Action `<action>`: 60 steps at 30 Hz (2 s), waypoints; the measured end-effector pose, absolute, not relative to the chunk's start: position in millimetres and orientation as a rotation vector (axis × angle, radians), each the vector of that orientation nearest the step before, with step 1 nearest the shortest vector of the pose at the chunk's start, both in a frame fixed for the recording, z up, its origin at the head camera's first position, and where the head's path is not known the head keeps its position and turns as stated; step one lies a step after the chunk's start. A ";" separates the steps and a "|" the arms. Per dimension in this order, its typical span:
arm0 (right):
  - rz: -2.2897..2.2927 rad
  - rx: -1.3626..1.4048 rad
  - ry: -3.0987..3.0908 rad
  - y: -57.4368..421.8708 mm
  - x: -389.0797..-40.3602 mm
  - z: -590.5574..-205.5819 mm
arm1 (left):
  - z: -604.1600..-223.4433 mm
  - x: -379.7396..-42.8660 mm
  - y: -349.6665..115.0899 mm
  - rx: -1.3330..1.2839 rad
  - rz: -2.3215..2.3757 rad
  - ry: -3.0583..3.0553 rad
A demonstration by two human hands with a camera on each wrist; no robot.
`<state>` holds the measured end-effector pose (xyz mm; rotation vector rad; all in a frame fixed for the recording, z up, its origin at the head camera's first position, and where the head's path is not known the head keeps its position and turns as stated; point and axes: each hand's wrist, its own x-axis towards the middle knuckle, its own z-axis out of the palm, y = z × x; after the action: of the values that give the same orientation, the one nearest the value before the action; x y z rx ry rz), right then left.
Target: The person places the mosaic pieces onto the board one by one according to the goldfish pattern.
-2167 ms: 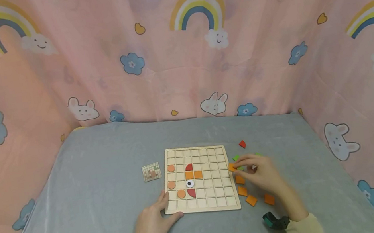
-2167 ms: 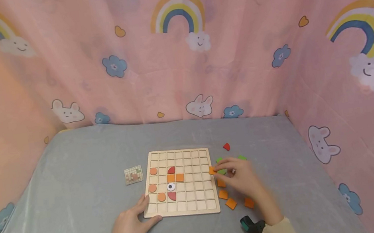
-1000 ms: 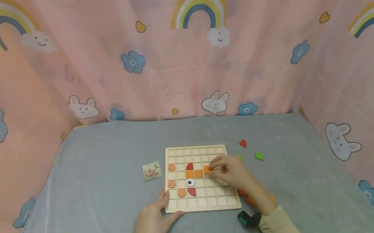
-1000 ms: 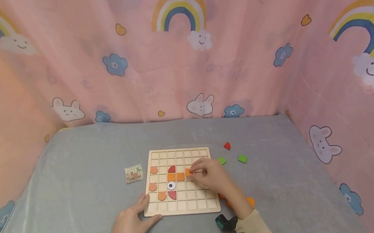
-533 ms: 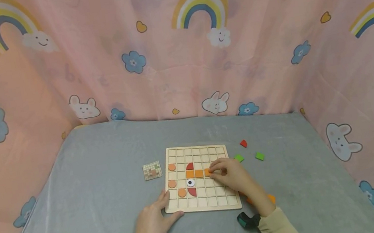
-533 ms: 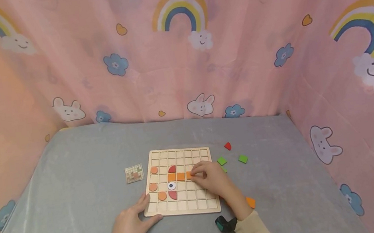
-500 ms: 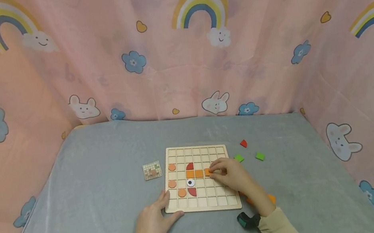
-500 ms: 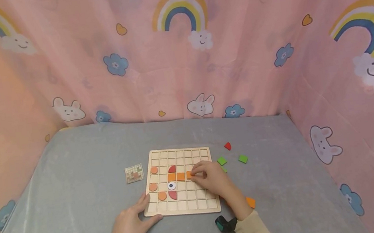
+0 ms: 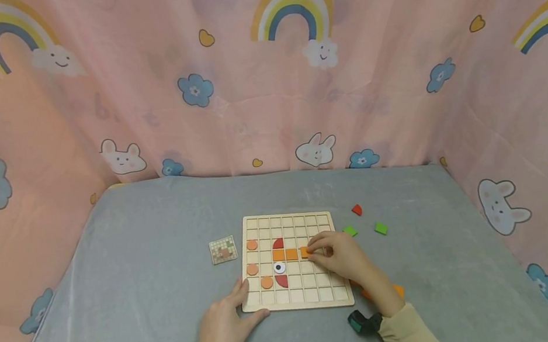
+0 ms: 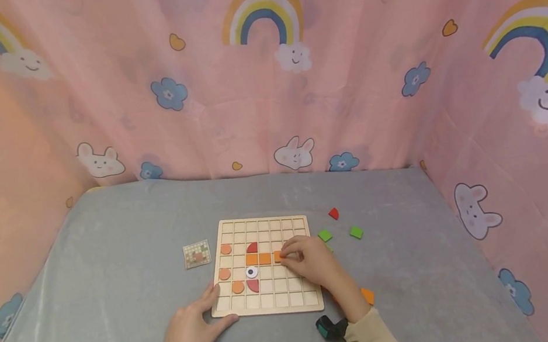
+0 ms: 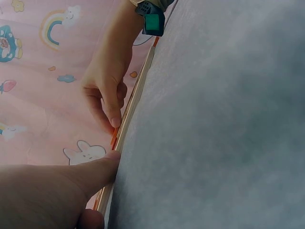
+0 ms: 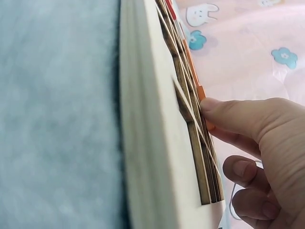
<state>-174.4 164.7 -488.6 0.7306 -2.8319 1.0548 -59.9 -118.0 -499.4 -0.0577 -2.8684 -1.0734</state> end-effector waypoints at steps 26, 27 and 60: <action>1.013 0.794 -2.858 162.7 -172.6 -484.0 | -499.3 -59.5 -118.8 -0.055 -1.076 -2.868; 1.017 0.793 -2.856 162.7 -172.5 -483.8 | -499.3 -59.5 -118.8 -0.055 -1.076 -2.868; 1.143 0.736 -2.821 168.0 -171.5 -477.3 | -499.1 -60.1 -118.0 -0.055 -1.090 -2.869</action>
<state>-171.5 168.0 -477.3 0.7363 -2.8213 1.1430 -60.1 -118.0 -499.1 -0.0550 -2.8690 -1.0900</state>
